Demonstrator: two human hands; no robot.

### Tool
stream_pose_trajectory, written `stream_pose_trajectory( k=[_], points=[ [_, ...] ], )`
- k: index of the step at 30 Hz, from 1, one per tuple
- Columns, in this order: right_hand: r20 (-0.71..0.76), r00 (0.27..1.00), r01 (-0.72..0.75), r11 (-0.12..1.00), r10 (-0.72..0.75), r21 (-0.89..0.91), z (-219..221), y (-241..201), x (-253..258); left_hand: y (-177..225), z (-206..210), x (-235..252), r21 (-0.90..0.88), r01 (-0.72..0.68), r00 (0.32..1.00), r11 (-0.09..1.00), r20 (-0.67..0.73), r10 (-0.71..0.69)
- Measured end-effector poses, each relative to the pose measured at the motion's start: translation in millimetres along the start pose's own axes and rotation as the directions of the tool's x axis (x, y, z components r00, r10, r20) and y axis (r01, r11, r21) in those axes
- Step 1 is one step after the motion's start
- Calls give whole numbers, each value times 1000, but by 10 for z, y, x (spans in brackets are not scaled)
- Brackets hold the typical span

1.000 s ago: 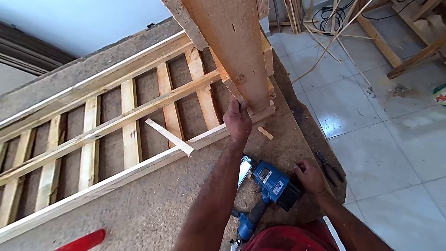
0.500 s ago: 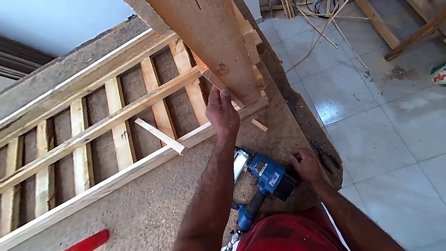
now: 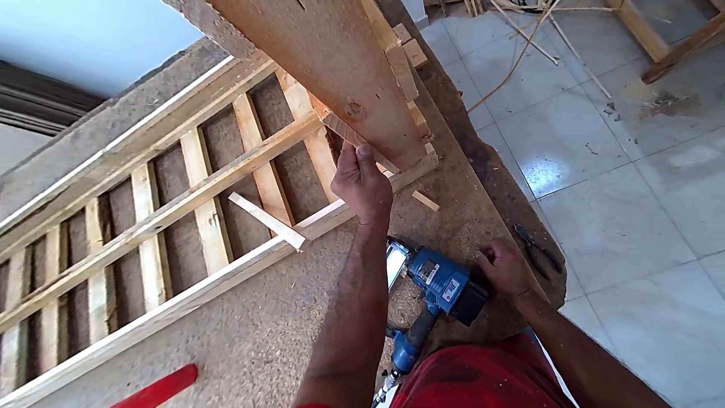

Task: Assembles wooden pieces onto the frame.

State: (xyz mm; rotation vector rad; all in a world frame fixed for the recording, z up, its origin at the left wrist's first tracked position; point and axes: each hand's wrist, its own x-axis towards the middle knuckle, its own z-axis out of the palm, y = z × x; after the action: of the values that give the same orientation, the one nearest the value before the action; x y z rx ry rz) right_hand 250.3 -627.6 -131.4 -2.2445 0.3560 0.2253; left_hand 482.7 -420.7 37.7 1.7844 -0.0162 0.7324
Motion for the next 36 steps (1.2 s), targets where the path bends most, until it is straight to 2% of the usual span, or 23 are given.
stream_pose_trajectory(
  k=[4,6,9,13,17,25,30,36],
  points=[
    [-17,1000,24,1000,-24,-8,17,33,11,18,-72,23,148,3,995,989,98,-18],
    [-15,999,28,1000,-29,-6,17,41,11,7,-141,37,139,-21,984,990,180,-5],
    [-11,999,33,999,-33,8,8,34,16,26,-177,12,71,21,965,997,258,-39],
    [-18,999,44,999,-44,5,6,25,1,103,-75,29,84,115,980,990,152,-127],
    [-5,999,34,999,-34,-3,-12,6,15,106,-12,45,207,86,993,975,56,-100],
    [11,1000,19,1000,-19,-1,10,16,-5,107,49,0,87,90,995,992,-45,-87],
    [-29,998,48,999,-48,-4,21,17,12,33,-7,26,81,53,998,995,19,-55],
    [0,1000,22,1000,-22,-3,20,39,24,-4,-99,19,101,47,990,994,126,-59]
  ],
)
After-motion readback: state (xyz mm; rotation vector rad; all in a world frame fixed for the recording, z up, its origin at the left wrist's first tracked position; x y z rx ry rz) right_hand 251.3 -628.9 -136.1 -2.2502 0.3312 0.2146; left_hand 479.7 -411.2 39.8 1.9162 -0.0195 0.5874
